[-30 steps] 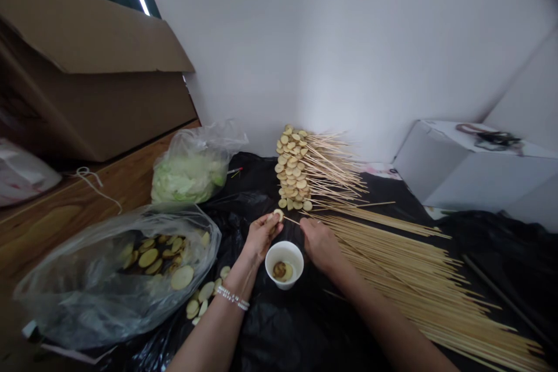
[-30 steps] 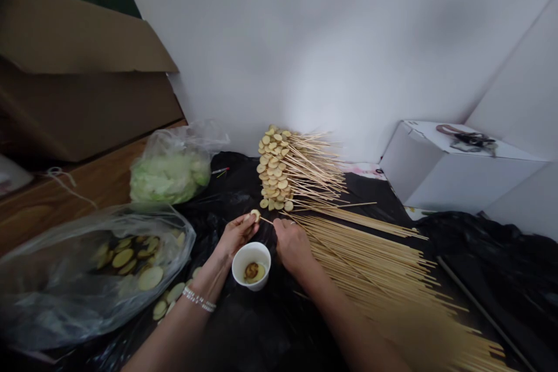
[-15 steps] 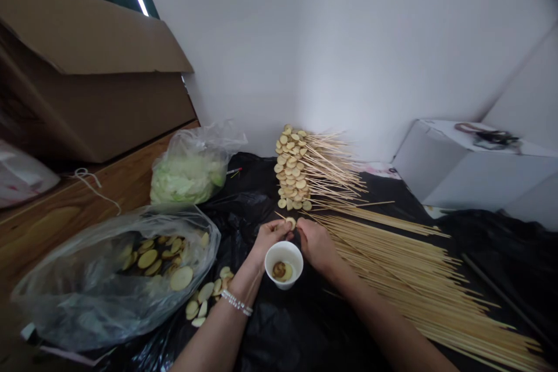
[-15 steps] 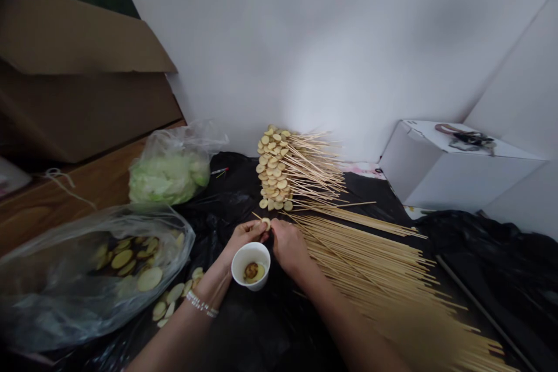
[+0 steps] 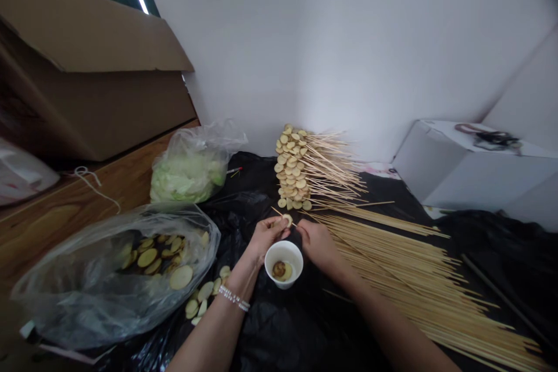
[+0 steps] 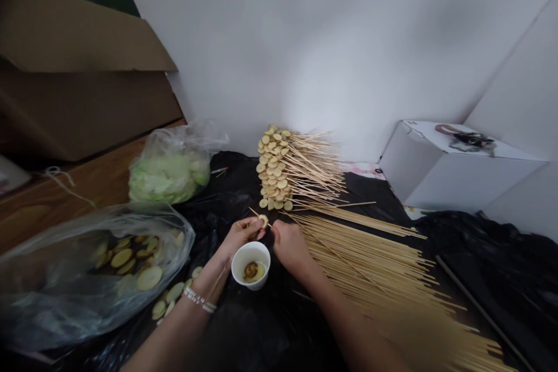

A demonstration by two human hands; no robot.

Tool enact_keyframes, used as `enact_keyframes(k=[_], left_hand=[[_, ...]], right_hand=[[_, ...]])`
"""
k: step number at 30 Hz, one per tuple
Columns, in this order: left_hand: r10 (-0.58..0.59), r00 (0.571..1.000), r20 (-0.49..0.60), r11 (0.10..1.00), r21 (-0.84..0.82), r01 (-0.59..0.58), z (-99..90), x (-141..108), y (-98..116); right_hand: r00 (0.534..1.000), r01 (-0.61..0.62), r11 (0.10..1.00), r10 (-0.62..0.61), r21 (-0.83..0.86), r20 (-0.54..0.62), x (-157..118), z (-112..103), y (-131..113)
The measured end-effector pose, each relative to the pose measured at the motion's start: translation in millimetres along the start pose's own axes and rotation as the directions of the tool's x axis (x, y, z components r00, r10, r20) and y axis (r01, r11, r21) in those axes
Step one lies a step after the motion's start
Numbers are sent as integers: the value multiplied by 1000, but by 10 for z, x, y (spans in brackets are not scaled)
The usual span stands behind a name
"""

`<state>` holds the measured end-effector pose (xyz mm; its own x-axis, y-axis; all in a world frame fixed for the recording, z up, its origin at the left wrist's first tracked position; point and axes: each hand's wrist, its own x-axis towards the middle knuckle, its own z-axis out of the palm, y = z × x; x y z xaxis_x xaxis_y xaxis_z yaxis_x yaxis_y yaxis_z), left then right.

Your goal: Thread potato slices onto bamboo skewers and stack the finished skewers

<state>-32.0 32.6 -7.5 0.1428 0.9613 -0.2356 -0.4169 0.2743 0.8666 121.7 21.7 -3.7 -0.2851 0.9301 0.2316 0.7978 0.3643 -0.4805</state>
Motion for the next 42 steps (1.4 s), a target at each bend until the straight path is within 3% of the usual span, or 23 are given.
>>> enact_keyframes(k=[5, 13, 18, 20, 23, 26, 29, 31, 34, 42], left_hand=[[-21, 999, 47, 998, 56, 18, 46, -47, 29], [-7, 999, -33, 999, -45, 6, -9, 53, -36], [-89, 990, -110, 957, -286, 54, -49, 107, -30], [-144, 986, -81, 905, -413, 98, -79, 105, 12], [-162, 986, 29, 857, -492, 155, -127, 86, 73], [-142, 985, 95, 856, -488, 171, -148, 64, 101], [-146, 979, 143, 869, -454, 196, -136, 35, 112], [-168, 967, 189, 882, -410, 233, -119, 12, 117], [-201, 951, 234, 893, -354, 276, -95, -15, 119], [-209, 944, 256, 886, -358, 293, -46, -53, 133]], right_hand=[[1000, -3, 988, 3, 157, 2, 42, 33, 52], [1000, 20, 999, -19, 42, -20, 21, 40, 61], [997, -15, 993, 24, 119, -79, 37, 14, 62], [994, -39, 974, 61, 221, -95, 51, -7, 62], [991, -88, 889, 125, 450, -52, 68, -15, 52], [986, -147, 744, 160, 652, 39, 78, 30, 25], [987, -146, 628, 139, 764, 74, 78, 97, -10], [992, -122, 599, 108, 792, 71, 72, 127, -31], [996, -89, 626, 72, 774, 57, 55, 146, -47], [992, -62, 830, 111, 554, -54, 36, 146, -5]])
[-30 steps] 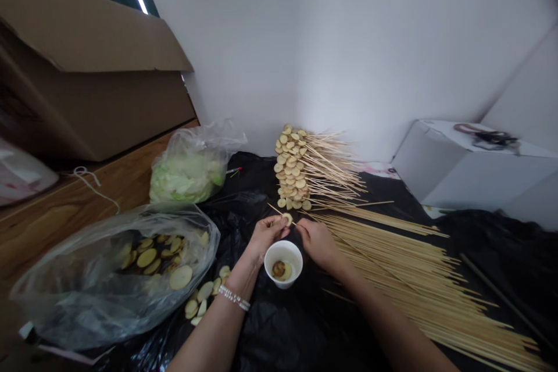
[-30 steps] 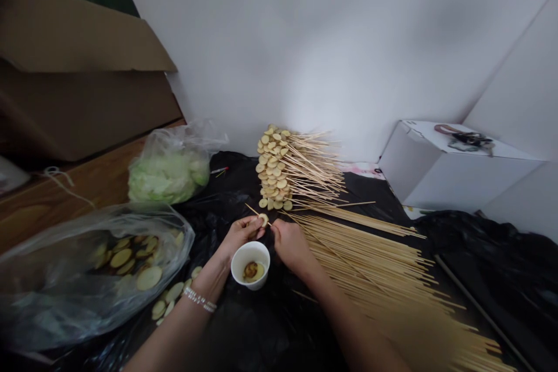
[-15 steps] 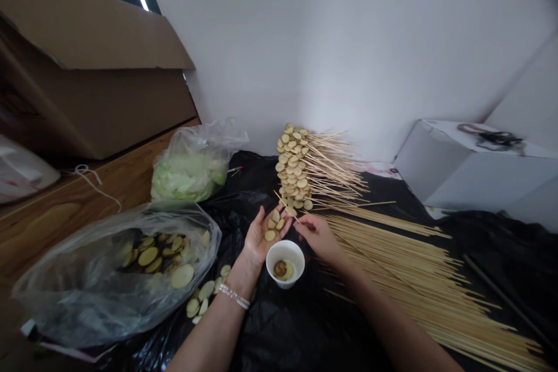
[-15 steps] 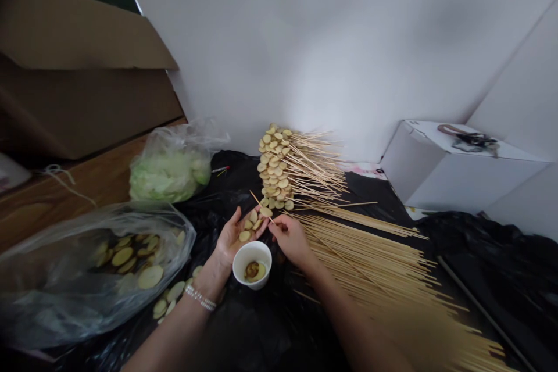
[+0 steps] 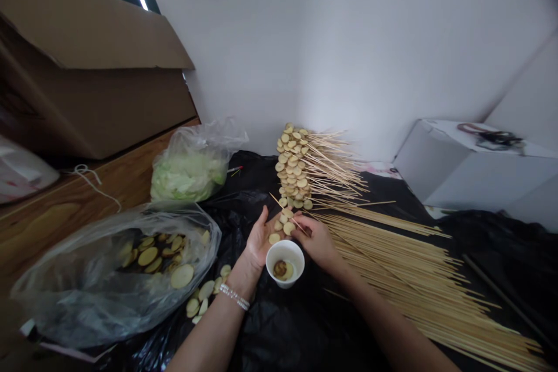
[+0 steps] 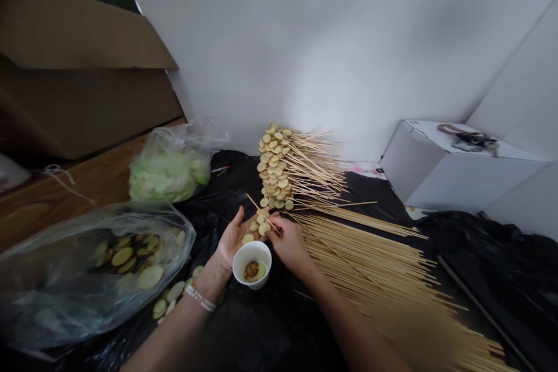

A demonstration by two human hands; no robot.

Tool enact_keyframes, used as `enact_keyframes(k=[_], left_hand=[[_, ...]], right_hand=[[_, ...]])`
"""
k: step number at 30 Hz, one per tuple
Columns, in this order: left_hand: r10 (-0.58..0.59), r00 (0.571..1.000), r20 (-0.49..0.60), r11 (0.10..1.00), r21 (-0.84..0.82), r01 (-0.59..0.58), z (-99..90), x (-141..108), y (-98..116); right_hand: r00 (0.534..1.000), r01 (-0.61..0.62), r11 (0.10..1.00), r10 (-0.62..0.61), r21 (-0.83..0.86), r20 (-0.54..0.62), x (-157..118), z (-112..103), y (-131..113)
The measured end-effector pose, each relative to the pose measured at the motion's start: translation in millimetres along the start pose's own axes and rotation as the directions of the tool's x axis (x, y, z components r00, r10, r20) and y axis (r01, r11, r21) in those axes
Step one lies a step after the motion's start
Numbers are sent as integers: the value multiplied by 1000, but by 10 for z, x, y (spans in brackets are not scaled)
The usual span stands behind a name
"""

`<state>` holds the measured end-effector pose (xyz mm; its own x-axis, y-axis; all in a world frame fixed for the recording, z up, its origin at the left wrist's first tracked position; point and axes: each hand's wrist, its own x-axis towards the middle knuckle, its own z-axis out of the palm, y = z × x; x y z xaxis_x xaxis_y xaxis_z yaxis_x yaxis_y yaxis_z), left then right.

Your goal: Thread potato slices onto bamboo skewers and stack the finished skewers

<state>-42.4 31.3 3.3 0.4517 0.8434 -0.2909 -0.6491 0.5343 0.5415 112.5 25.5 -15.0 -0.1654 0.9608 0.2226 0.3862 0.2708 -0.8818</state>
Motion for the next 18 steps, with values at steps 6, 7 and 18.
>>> enact_keyframes(k=[6, 7, 18], left_hand=[[-42, 990, 137, 993, -103, 56, -37, 15, 2], [-43, 988, 146, 991, -122, 61, -45, 18, 2], [-10, 1000, 26, 972, -235, 15, -56, 46, 22]], right_hand=[[999, 46, 989, -46, -143, 4, 10, -41, -32], [999, 45, 991, -45, -123, 3, 10, -42, -29], [989, 54, 996, -63, -68, -135, 20, -53, 0]])
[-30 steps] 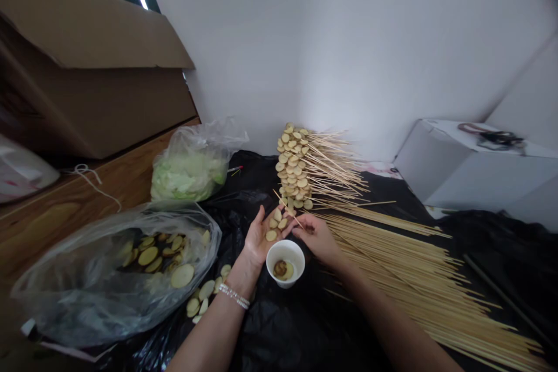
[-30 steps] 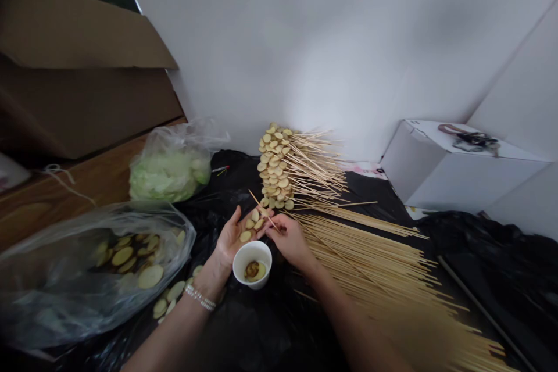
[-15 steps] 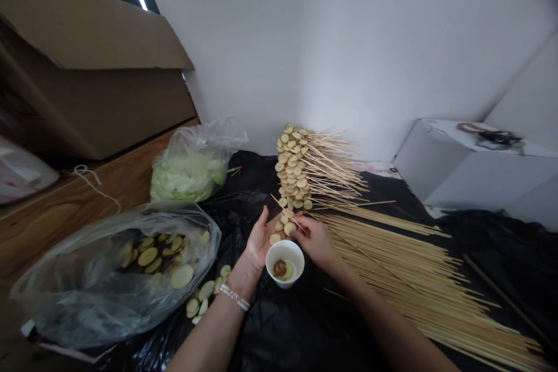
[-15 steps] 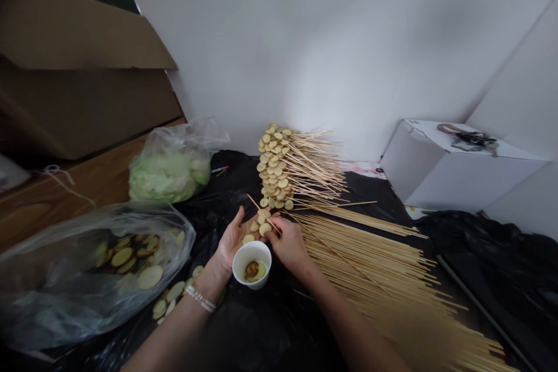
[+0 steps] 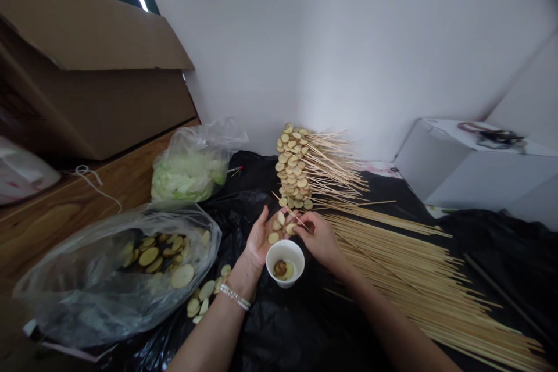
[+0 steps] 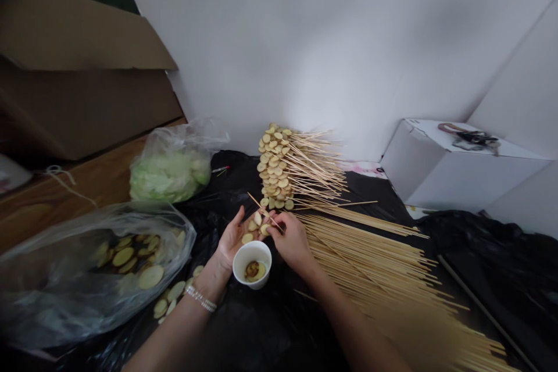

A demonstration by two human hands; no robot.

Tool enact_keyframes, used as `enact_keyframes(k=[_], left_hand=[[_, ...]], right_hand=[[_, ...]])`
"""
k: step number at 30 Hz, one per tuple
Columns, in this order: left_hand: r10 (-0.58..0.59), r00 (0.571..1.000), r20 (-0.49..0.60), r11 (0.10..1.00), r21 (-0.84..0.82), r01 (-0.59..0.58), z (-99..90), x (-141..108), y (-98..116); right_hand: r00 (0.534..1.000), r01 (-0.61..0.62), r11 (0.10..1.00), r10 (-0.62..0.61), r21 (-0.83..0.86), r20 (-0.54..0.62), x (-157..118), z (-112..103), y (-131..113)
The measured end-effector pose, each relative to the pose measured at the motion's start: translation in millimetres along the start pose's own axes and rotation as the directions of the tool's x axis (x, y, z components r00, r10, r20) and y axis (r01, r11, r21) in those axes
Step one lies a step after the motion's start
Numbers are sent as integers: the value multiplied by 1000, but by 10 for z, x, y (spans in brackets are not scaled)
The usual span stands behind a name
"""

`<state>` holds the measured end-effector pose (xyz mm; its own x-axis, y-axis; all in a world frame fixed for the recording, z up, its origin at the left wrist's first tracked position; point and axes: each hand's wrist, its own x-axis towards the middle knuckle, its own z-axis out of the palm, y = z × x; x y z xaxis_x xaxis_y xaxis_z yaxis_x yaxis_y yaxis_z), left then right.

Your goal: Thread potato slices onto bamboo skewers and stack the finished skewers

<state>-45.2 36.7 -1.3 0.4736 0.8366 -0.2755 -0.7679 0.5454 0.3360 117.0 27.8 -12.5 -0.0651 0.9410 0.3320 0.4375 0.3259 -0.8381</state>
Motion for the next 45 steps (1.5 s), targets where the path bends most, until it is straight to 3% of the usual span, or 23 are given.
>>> enact_keyframes(k=[6, 10, 17, 22, 29, 34, 39, 45], left_hand=[[98, 979, -178, 993, -46, -108, -17, 37, -26], [170, 953, -252, 985, 33, -167, -11, 43, -75], [184, 978, -103, 953, 261, -152, 14, 15, -125], [162, 982, -92, 935, 331, -124, 10, 33, -168], [258, 937, -235, 958, 188, -216, 0, 57, -64], [230, 897, -376, 970, 11, -244, -6, 31, 7], [233, 889, -394, 958, -64, -280, 14, 20, 42], [280, 861, -425, 936, -78, -343, 21, 30, 58]], right_hand=[[997, -75, 994, 75, 77, 13, 28, -84, -52], [995, -96, 984, 96, 147, 9, 42, -107, -81], [995, -99, 979, 100, 179, 0, 45, -88, -57], [996, -88, 989, 87, 119, 13, 38, -72, -42], [996, -53, 992, 45, 112, 76, 102, -216, -11], [987, -48, 999, 43, 23, 156, 162, -394, -14], [968, 55, 995, -34, -80, 249, 185, -529, -48], [954, 85, 988, -42, -132, 298, 184, -581, -60]])
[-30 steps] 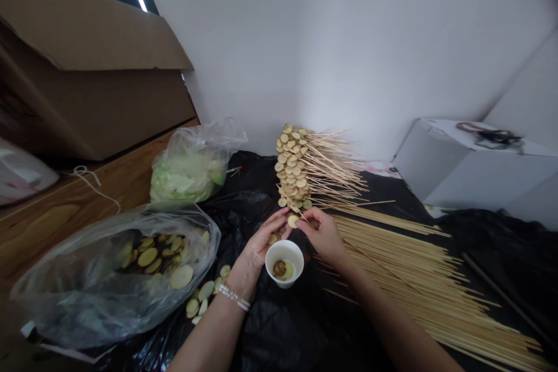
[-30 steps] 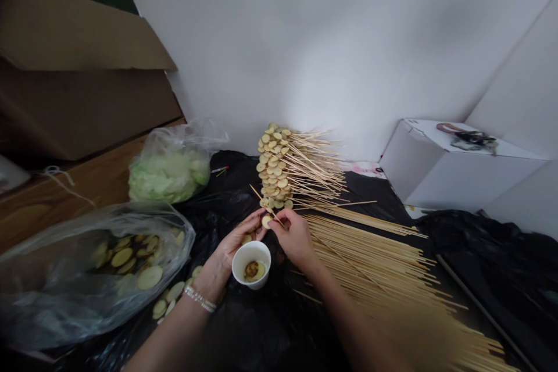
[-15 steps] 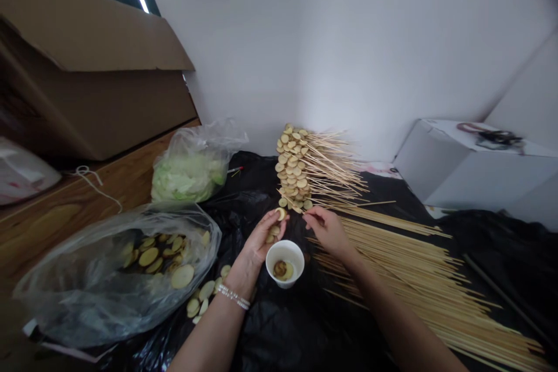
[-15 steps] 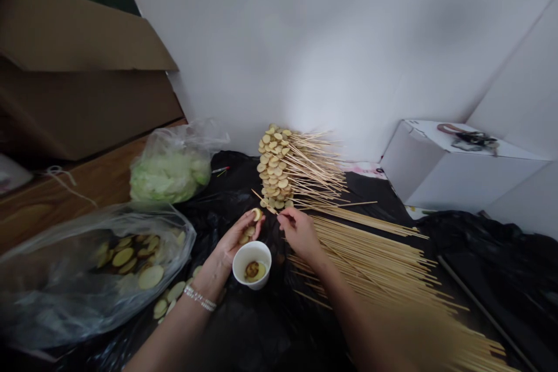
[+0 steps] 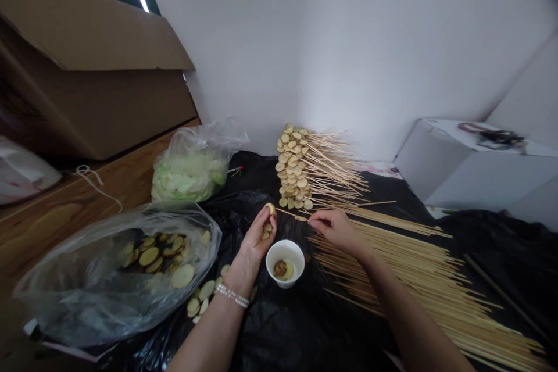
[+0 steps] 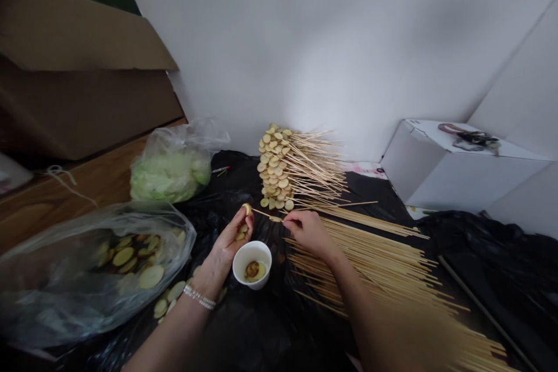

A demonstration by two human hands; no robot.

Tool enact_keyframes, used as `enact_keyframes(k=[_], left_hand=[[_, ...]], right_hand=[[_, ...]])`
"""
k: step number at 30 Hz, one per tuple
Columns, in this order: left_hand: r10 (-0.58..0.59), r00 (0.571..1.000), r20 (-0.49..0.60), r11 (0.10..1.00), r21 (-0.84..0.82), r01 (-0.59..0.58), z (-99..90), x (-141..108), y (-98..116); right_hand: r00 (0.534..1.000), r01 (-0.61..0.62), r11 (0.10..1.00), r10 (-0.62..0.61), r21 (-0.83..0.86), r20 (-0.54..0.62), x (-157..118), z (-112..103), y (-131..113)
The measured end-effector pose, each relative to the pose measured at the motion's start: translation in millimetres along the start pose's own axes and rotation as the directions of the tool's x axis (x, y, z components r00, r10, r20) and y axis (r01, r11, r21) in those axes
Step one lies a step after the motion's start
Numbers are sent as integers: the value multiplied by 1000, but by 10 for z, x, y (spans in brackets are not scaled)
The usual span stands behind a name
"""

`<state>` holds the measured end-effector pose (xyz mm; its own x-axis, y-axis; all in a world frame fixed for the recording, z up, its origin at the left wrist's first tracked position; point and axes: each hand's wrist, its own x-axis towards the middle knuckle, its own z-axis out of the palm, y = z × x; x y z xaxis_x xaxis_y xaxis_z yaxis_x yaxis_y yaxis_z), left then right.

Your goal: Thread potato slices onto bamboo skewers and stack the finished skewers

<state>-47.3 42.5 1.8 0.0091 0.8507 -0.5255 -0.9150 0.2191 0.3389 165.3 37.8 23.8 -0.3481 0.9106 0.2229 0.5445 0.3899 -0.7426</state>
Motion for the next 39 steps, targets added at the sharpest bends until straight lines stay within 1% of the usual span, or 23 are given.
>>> enact_keyframes(k=[4, 14, 23, 27, 29, 34, 37, 39], left_hand=[[16, 1000, -6, 1000, 1, -16, 5, 8, 0], [52, 998, -21, 998, 40, -51, -5, 31, 6], [193, 980, 39, 962, 188, -197, -22, 62, -17], [200, 979, 42, 956, 210, -204, -44, 88, -17], [212, 976, 44, 952, 217, -216, -51, 93, -19], [284, 957, 54, 930, 229, -288, -54, 88, -30], [293, 954, 57, 927, 228, -298, -56, 91, -30], [290, 955, 53, 927, 234, -294, -57, 97, -28]], right_hand=[[1000, 8, 999, -8, -32, 8, 0, 15, 9], [1000, 14, 999, -13, -44, 14, 6, 48, 27], [998, 56, 990, -57, -128, -1, -14, 62, -15], [999, 43, 991, -42, -126, 12, -11, 110, -22], [999, 41, 988, -41, -150, 4, -8, 145, -18], [998, 44, 975, -53, -218, -34, -20, 241, -16], [998, 33, 963, -48, -269, -51, -36, 285, -28], [998, 33, 954, -47, -297, -40, -44, 306, -35]])
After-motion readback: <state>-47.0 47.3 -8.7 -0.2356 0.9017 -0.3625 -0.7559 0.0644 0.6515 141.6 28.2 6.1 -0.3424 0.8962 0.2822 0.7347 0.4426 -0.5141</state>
